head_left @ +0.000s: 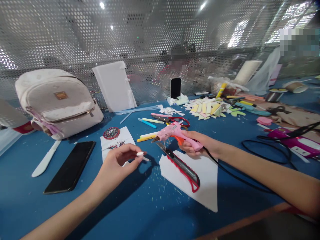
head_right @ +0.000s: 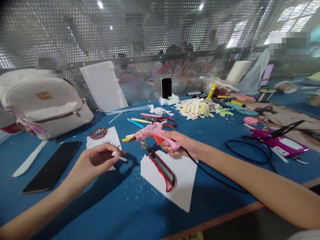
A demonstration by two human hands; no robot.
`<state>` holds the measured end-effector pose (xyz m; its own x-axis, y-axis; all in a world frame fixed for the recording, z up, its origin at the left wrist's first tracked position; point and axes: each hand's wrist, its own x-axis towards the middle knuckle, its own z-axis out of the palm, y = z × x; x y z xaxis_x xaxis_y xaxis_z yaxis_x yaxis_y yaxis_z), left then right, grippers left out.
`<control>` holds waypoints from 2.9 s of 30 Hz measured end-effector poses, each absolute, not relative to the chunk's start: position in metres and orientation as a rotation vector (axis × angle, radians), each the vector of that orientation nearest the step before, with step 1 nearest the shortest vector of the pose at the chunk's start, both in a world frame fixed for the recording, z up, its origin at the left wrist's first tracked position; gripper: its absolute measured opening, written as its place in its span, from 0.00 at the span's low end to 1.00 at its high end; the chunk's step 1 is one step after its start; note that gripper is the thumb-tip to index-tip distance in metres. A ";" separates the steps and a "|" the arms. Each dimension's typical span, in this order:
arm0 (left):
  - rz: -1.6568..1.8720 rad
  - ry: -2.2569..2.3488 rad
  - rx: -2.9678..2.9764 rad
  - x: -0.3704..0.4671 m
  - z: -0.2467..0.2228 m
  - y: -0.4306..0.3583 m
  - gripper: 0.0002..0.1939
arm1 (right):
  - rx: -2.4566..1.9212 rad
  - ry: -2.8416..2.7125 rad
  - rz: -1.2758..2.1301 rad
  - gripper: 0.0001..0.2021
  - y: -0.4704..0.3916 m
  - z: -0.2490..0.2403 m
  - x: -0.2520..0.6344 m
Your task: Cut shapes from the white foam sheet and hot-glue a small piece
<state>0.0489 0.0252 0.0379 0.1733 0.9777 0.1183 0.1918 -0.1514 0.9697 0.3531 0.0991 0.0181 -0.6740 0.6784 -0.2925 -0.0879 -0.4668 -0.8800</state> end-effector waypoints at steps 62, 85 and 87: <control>1.017 1.183 1.723 0.041 0.032 0.029 0.07 | -0.951 -1.475 2.159 0.30 0.092 0.010 0.349; 1.092 1.207 1.744 0.044 0.033 0.022 0.05 | -0.987 -1.430 2.170 0.30 0.089 0.014 0.348; 1.106 1.195 1.715 0.046 0.032 0.023 0.07 | -0.980 -1.436 2.156 0.30 0.090 0.013 0.348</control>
